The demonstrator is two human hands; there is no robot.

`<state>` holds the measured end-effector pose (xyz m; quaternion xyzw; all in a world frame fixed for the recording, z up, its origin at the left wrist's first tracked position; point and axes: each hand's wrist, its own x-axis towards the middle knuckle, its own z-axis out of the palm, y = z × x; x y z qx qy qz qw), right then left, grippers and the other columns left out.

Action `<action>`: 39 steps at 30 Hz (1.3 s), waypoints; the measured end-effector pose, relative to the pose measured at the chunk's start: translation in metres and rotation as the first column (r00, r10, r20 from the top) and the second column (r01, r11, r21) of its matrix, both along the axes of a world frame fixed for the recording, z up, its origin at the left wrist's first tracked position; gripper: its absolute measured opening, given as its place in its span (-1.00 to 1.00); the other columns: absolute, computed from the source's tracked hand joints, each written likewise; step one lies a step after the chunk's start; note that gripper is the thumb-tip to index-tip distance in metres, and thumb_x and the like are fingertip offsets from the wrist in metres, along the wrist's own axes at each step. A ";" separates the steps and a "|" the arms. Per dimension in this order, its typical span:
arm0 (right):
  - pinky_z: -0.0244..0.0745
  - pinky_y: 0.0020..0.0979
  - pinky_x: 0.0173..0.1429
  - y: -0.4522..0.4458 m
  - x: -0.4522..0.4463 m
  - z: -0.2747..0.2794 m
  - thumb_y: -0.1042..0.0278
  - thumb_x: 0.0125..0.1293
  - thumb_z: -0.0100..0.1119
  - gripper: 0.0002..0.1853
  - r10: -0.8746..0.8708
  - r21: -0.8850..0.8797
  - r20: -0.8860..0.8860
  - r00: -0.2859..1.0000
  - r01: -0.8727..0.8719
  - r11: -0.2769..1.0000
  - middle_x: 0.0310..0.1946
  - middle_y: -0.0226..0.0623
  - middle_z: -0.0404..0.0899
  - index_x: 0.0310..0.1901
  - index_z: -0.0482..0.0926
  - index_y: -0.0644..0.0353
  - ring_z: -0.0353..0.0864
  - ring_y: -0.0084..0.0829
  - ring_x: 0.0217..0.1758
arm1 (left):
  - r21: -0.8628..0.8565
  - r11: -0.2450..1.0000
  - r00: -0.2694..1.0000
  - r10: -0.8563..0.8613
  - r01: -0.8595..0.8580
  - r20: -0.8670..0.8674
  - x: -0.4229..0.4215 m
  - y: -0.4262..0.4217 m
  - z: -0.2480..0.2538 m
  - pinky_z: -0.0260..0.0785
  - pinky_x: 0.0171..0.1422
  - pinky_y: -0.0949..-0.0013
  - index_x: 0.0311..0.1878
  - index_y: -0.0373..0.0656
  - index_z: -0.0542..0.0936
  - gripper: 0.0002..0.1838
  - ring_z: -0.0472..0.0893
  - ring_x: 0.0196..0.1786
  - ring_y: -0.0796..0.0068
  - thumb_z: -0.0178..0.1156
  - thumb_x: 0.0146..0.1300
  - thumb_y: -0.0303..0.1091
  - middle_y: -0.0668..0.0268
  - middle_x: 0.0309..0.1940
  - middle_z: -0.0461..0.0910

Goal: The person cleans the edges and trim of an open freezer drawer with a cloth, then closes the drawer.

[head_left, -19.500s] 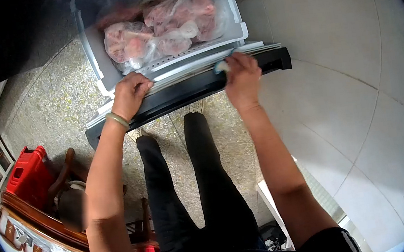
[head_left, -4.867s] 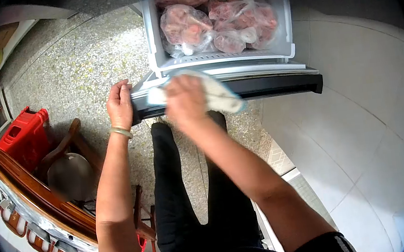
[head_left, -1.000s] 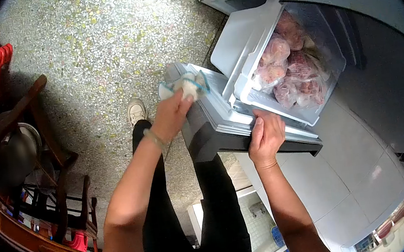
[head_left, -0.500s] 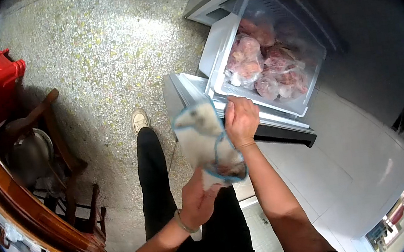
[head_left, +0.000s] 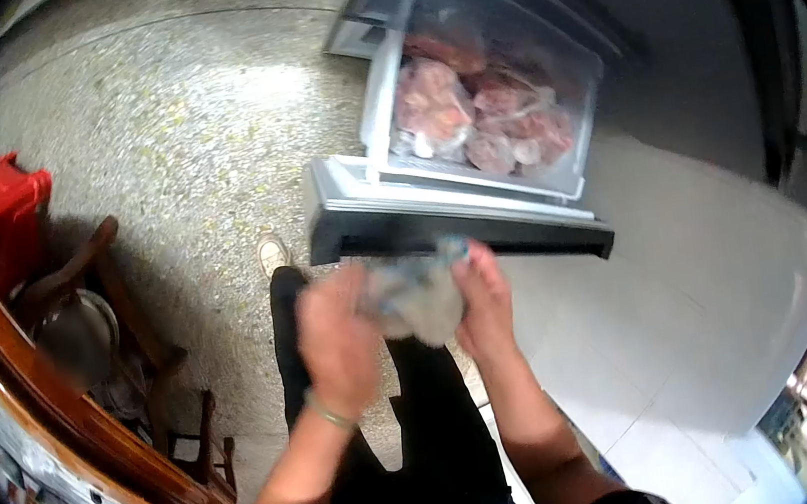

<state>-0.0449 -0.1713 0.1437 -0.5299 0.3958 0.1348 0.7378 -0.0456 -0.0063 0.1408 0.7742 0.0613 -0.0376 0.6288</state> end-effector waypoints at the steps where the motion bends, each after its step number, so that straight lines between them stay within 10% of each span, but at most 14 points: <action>1: 0.42 -0.45 0.05 -0.010 0.013 -0.007 0.48 0.26 0.04 -0.68 0.143 -0.309 0.032 0.989 -0.126 0.943 -0.08 -0.34 0.49 0.06 0.42 0.24 0.50 -0.51 -0.07 | 0.046 0.992 0.993 0.118 -0.118 0.005 0.014 0.011 -0.008 0.27 0.15 0.28 -0.01 -0.28 0.47 -0.74 0.44 0.07 0.29 -0.07 0.35 -0.37 0.17 -0.07 0.50; 4: 0.45 -0.43 -0.01 -0.002 0.059 -0.019 0.45 0.24 0.06 -0.71 0.604 -0.715 0.313 0.733 -0.237 0.658 -0.08 -0.30 0.51 0.01 0.50 0.11 0.53 -0.38 -0.09 | 0.451 0.892 0.992 -0.085 0.034 0.095 0.059 0.016 -0.046 0.29 0.13 0.26 -0.07 -0.29 0.51 -0.76 0.48 0.02 0.18 -0.09 0.33 -0.42 0.08 -0.07 0.51; 7: 0.25 -0.15 0.07 0.020 0.070 -0.055 0.28 0.14 0.13 -0.79 0.873 -0.897 -0.195 0.448 -0.441 0.026 -0.07 -0.31 0.48 -0.16 0.55 0.03 0.43 -0.27 -0.04 | 0.488 0.867 0.990 -0.136 0.100 0.038 0.067 -0.003 -0.102 0.34 0.04 0.24 -0.07 -0.27 0.51 -0.76 0.53 -0.07 0.08 -0.09 0.33 -0.39 0.04 -0.14 0.54; 11: 0.19 -0.15 0.09 -0.033 0.053 -0.078 0.14 0.15 0.12 -0.76 0.829 -0.912 -0.233 0.509 -0.411 -0.003 -0.08 -0.36 0.49 -0.18 0.56 0.00 0.39 -0.29 -0.04 | 0.630 0.765 0.987 -0.041 0.132 -0.157 0.064 -0.017 -0.117 0.39 -0.14 0.17 -0.12 -0.20 0.51 -0.75 0.57 -0.22 -0.01 -0.11 0.37 -0.29 0.02 -0.29 0.58; 16: 0.21 -0.12 0.01 -0.197 0.002 -0.102 -0.06 0.18 0.02 -0.66 0.497 -0.832 -0.517 0.697 -0.272 -0.484 -0.11 -0.38 0.50 -0.20 0.56 0.01 0.40 -0.28 -0.10 | 0.660 0.748 0.995 -0.010 0.075 -0.101 0.062 -0.022 -0.120 0.39 -0.23 0.13 -0.19 -0.13 0.53 -0.75 0.58 -0.30 0.01 -0.12 0.35 -0.26 0.05 -0.37 0.59; 19: 0.24 -0.12 -0.01 -0.299 -0.023 -0.112 -0.06 0.26 -0.05 -0.62 0.184 -0.693 -0.668 0.721 -0.512 -0.507 -0.06 -0.28 0.50 -0.14 0.51 0.06 0.43 -0.22 -0.06 | 0.663 0.745 0.995 -0.011 0.075 -0.100 0.062 -0.021 -0.125 0.39 -0.24 0.15 -0.19 -0.13 0.53 -0.75 0.58 -0.32 0.05 -0.13 0.35 -0.25 0.11 -0.40 0.60; 23: 0.34 -0.12 -0.02 -0.409 -0.039 -0.097 0.05 0.30 -0.04 -0.66 0.189 -0.735 -0.638 0.747 -0.517 -0.439 -0.09 -0.13 0.51 -0.14 0.49 0.16 0.47 -0.12 -0.05 | 0.655 0.751 0.993 -0.007 0.083 -0.117 0.061 -0.016 -0.128 0.39 -0.21 0.17 -0.17 -0.13 0.52 -0.75 0.59 -0.30 0.07 -0.14 0.36 -0.25 0.12 -0.39 0.60; 25: 0.40 -0.12 -0.08 -0.431 -0.039 -0.073 0.16 0.28 0.02 -0.70 0.069 -0.743 -0.669 0.740 -0.664 -0.084 -0.18 -0.04 0.52 -0.12 0.48 0.23 0.49 -0.01 -0.13 | 0.657 0.750 0.992 0.001 0.082 -0.125 0.061 -0.015 -0.131 0.39 -0.20 0.17 -0.16 -0.15 0.52 -0.74 0.59 -0.29 0.07 -0.14 0.36 -0.25 0.10 -0.37 0.60; 32: 0.40 -0.11 -0.10 -0.410 -0.114 -0.033 0.37 0.21 0.09 -0.68 0.054 -0.938 -0.343 0.938 -0.339 -0.077 -0.24 -0.01 0.50 0.00 0.44 0.26 0.47 0.03 -0.18 | 0.672 0.730 0.985 -0.014 0.128 -0.172 0.063 -0.010 -0.135 0.39 -0.12 0.29 -0.17 -0.21 0.51 -0.68 0.60 -0.27 0.24 -0.18 0.39 -0.21 0.14 -0.34 0.62; 39: 0.12 -0.23 0.30 -0.456 -0.001 -0.067 0.37 0.25 -0.02 -0.68 0.308 -0.554 -0.724 0.617 -0.256 -0.792 0.11 -0.22 0.40 0.05 0.48 0.11 0.25 -0.26 0.28 | 0.675 0.730 0.994 -0.053 0.107 -0.101 0.063 -0.016 -0.126 0.37 -0.17 0.25 -0.20 -0.21 0.50 -0.68 0.58 -0.30 0.15 -0.19 0.38 -0.21 0.11 -0.37 0.59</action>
